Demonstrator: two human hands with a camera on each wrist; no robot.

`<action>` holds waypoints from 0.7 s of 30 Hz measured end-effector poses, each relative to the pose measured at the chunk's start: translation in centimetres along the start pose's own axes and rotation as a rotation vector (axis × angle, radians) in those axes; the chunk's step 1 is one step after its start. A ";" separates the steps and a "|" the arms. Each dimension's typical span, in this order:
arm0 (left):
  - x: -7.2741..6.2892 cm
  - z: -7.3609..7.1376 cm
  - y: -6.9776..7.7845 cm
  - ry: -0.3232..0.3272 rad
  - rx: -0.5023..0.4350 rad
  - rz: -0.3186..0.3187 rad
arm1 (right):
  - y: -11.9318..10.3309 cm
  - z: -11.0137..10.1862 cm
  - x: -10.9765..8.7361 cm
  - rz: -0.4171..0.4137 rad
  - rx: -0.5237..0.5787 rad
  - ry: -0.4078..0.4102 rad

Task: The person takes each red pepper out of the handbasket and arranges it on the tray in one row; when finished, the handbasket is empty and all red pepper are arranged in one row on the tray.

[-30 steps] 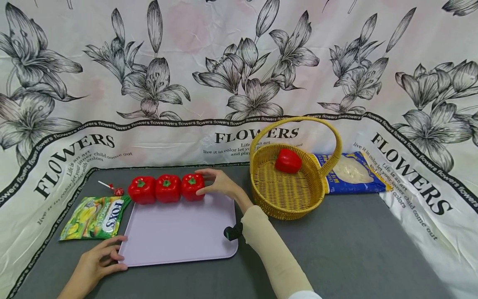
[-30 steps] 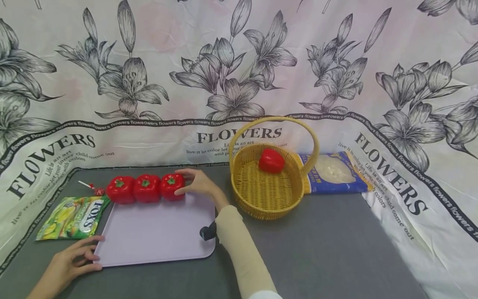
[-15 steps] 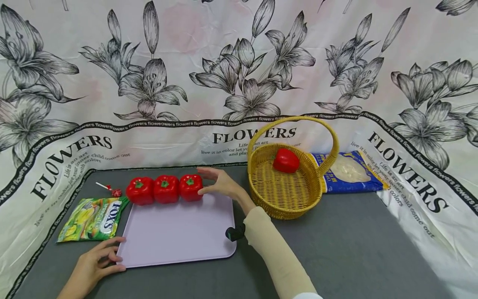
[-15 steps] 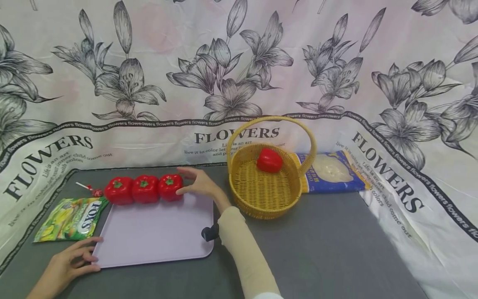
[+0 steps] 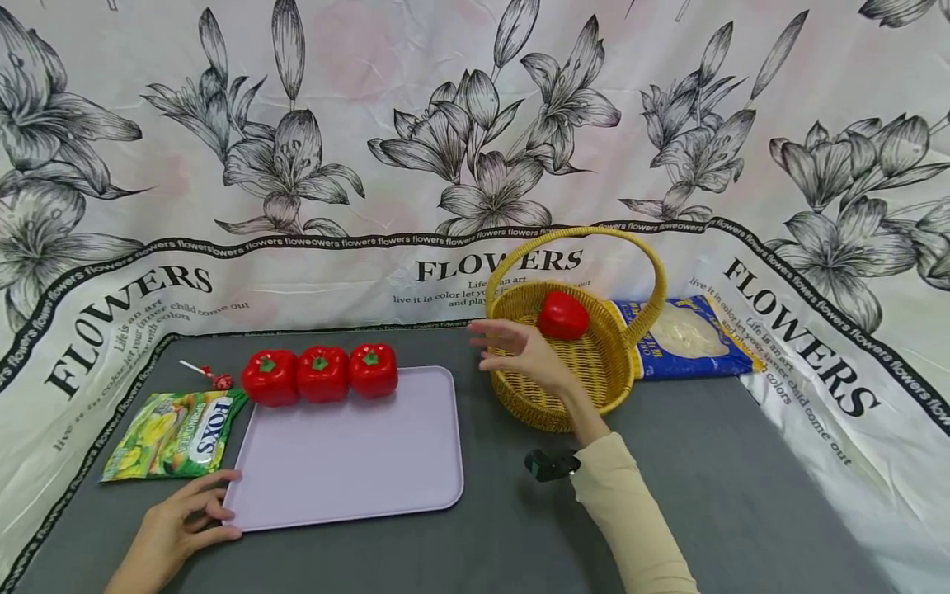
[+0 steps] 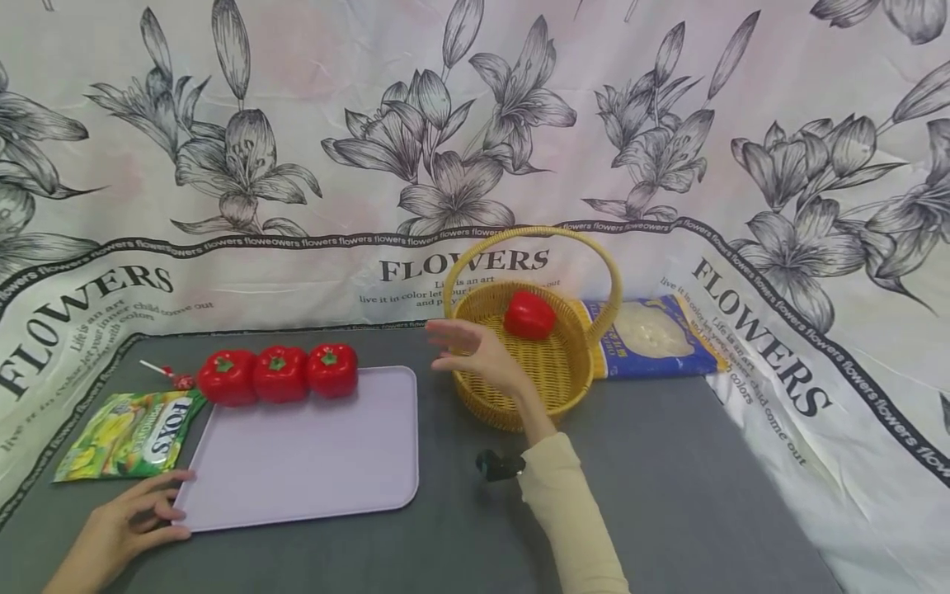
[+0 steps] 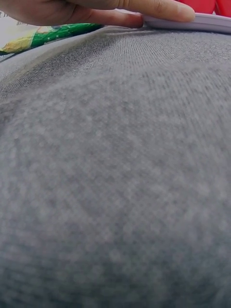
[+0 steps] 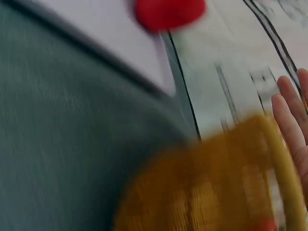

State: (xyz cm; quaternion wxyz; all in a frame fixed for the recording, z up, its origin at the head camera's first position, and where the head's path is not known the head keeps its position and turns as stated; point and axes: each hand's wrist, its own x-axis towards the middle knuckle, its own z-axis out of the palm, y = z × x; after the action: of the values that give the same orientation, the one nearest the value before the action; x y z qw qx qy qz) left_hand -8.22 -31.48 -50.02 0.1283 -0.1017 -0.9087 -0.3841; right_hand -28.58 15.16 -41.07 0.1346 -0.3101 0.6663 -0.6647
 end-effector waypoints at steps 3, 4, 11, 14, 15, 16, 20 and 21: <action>0.0 0.0 -0.1 0.036 0.018 0.068 | -0.6 -2.9 -1.6 0.025 -0.031 0.091; 0.0 0.0 -0.1 0.044 0.032 0.081 | -0.8 -3.8 -2.0 0.046 -0.043 0.125; 0.0 -0.2 -0.1 0.060 0.077 0.083 | -1.8 -8.6 -2.5 0.193 -0.230 0.344; -0.1 -0.2 0.0 0.045 0.059 0.064 | -1.6 -9.7 -2.0 0.267 -0.298 0.413; -0.1 -0.2 0.0 0.037 0.048 0.051 | -1.5 -9.9 -1.9 0.298 -0.318 0.426; -0.1 -0.1 0.1 0.028 0.036 0.036 | -1.4 -10.1 -1.7 0.328 -0.337 0.435; -0.1 -0.1 0.2 0.017 0.011 0.021 | -1.1 -10.5 -1.2 0.423 -0.340 0.447; 0.0 -0.1 0.2 0.027 0.023 0.039 | -1.1 -10.6 -1.1 0.441 -0.340 0.452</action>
State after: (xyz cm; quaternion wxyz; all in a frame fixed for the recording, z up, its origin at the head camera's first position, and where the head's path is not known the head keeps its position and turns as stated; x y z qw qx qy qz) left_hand -8.15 -31.41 -49.85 0.1491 -0.1130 -0.9090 -0.3726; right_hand -33.76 24.41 -39.42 0.0704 -0.0222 0.8312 -0.5510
